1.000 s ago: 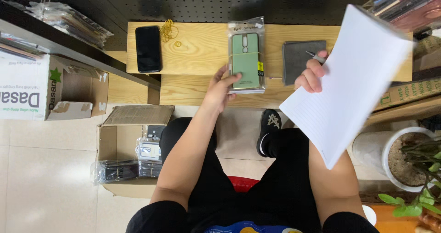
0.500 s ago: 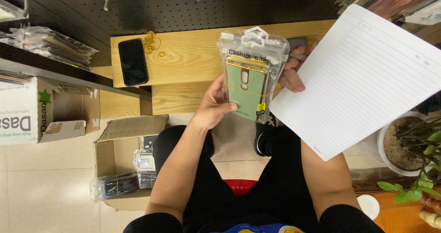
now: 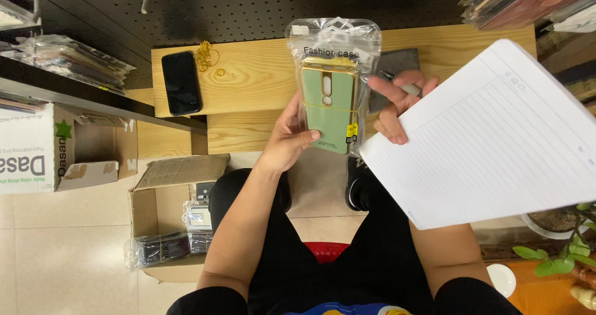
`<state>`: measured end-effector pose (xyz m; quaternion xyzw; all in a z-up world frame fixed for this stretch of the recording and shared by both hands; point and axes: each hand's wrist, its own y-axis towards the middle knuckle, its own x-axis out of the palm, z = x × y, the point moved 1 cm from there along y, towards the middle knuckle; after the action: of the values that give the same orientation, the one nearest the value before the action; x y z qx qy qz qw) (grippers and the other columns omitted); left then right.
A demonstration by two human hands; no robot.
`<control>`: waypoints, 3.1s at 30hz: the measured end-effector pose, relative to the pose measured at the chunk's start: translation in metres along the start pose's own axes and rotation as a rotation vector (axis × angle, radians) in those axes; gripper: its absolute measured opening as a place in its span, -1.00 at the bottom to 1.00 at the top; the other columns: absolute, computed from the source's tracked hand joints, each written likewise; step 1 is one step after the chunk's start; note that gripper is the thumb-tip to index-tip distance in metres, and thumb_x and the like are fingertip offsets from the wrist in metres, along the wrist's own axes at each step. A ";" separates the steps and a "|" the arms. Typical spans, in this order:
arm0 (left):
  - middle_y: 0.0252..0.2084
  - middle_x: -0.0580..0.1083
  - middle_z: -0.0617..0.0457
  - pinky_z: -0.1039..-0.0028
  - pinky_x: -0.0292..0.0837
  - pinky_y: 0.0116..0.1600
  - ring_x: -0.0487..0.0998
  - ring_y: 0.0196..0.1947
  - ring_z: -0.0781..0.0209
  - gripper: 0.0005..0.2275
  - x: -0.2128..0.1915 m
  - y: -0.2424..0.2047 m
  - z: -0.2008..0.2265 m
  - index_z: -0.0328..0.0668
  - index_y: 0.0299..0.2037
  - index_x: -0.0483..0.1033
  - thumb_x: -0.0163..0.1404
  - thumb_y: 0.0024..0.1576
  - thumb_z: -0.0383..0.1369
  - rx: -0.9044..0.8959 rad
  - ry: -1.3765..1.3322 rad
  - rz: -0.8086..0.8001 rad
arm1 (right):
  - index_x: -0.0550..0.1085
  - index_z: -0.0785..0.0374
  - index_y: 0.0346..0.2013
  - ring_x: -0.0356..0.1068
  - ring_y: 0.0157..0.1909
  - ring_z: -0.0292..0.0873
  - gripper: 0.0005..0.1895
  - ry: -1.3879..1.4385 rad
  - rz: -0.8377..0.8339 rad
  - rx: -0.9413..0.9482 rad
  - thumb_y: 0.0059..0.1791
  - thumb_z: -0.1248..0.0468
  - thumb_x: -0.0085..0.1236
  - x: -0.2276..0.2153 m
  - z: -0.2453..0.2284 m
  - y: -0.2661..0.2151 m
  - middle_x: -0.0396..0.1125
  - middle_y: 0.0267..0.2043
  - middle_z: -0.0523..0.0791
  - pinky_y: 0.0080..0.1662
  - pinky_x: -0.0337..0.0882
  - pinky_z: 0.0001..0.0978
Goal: The person wipes different phone cases one at a time with a cloth, writes notes on a piece of paper, and places the items into a box.
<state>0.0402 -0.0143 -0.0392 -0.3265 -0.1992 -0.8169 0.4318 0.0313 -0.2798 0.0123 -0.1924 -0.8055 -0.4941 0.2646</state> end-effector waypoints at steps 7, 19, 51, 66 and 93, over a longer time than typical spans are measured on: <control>0.37 0.39 -0.17 0.01 0.72 0.08 0.62 0.12 -0.07 -0.13 0.005 0.001 0.004 0.09 0.62 0.02 0.12 0.13 -0.76 -0.026 0.019 0.022 | 0.00 0.16 0.45 0.39 -0.35 -0.03 -0.38 -0.208 0.040 -0.037 0.27 -0.18 -0.56 0.024 -0.001 0.013 -0.51 0.72 0.20 -0.21 0.38 -0.23; 0.19 0.48 -0.22 -0.01 0.74 0.00 0.65 0.04 -0.16 -0.18 0.018 0.000 0.007 0.10 0.60 0.06 0.11 0.16 -0.72 -0.084 0.029 0.010 | 0.02 0.21 0.35 0.35 -0.52 -0.08 -0.45 -0.316 0.202 -0.064 0.27 -0.14 -0.49 0.018 0.018 -0.010 -0.38 0.69 0.25 -0.35 0.31 -0.33; 0.31 0.30 -0.61 -0.10 0.73 -0.04 0.49 0.22 -0.60 -0.21 -0.039 0.037 0.002 0.21 0.62 -0.10 0.12 0.26 -0.51 -0.233 0.406 0.665 | 0.40 0.00 -0.44 0.51 -0.56 -0.23 -0.57 -0.893 1.920 -0.197 0.06 -0.20 0.19 -0.043 -0.008 -0.053 0.58 -0.39 -0.08 -0.54 0.43 -0.48; 0.54 0.10 -0.28 -0.54 -0.03 0.43 -0.04 0.60 -0.39 -0.20 -0.005 0.017 0.007 0.08 0.57 0.09 0.20 0.14 -0.03 -0.315 1.626 0.590 | 0.47 0.05 -0.45 0.38 -0.33 -0.37 -0.71 -1.288 1.830 -0.395 0.11 0.09 0.26 -0.023 0.013 -0.003 0.35 -0.44 -0.25 -0.21 0.41 -0.60; 0.14 0.50 -0.08 0.15 0.73 -0.04 0.67 0.04 0.01 -0.42 -0.002 0.010 -0.030 -0.28 0.47 0.22 0.04 0.33 -0.12 -0.061 0.219 0.178 | 0.43 0.02 -0.42 0.37 -0.31 -0.41 -0.73 -1.158 1.814 -0.368 0.14 0.08 0.19 -0.008 0.029 0.009 0.34 -0.41 -0.29 -0.22 0.38 -0.68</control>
<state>0.0385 -0.0370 -0.0612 -0.2647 -0.0960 -0.8117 0.5117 0.0358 -0.2499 0.0025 -0.9547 -0.2802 -0.0626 0.0781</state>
